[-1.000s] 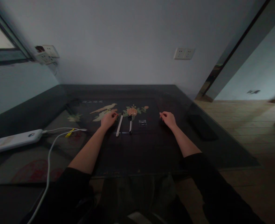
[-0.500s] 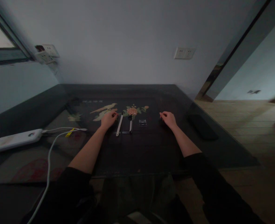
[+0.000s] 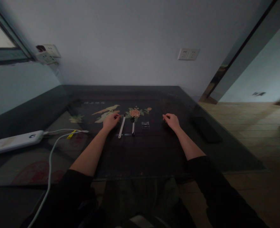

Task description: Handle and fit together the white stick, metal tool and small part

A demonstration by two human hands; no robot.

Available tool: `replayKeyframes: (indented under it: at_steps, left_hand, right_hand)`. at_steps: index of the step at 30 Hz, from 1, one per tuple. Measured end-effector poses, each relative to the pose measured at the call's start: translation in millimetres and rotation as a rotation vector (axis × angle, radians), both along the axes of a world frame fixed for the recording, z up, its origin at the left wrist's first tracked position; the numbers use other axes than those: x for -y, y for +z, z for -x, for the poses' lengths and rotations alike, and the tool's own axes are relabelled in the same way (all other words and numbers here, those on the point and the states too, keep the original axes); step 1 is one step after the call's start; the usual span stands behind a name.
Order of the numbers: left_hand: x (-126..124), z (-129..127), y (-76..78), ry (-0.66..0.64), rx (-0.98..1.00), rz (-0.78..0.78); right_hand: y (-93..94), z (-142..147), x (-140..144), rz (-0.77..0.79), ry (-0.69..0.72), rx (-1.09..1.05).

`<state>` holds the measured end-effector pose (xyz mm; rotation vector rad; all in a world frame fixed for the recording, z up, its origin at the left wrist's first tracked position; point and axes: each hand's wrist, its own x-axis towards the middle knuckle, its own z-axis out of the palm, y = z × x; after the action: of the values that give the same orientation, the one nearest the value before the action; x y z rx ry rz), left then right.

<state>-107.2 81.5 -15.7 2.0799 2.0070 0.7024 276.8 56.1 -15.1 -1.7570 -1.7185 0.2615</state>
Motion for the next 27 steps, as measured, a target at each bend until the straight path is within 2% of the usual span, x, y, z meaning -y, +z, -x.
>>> replayKeyframes:
  at_steps: [27]
  left_hand:
    - [1.3, -1.0, 2.3, -0.006, -0.006, 0.001]
  right_hand:
    - [0.2, 0.0, 0.3, 0.003, 0.004, -0.007]
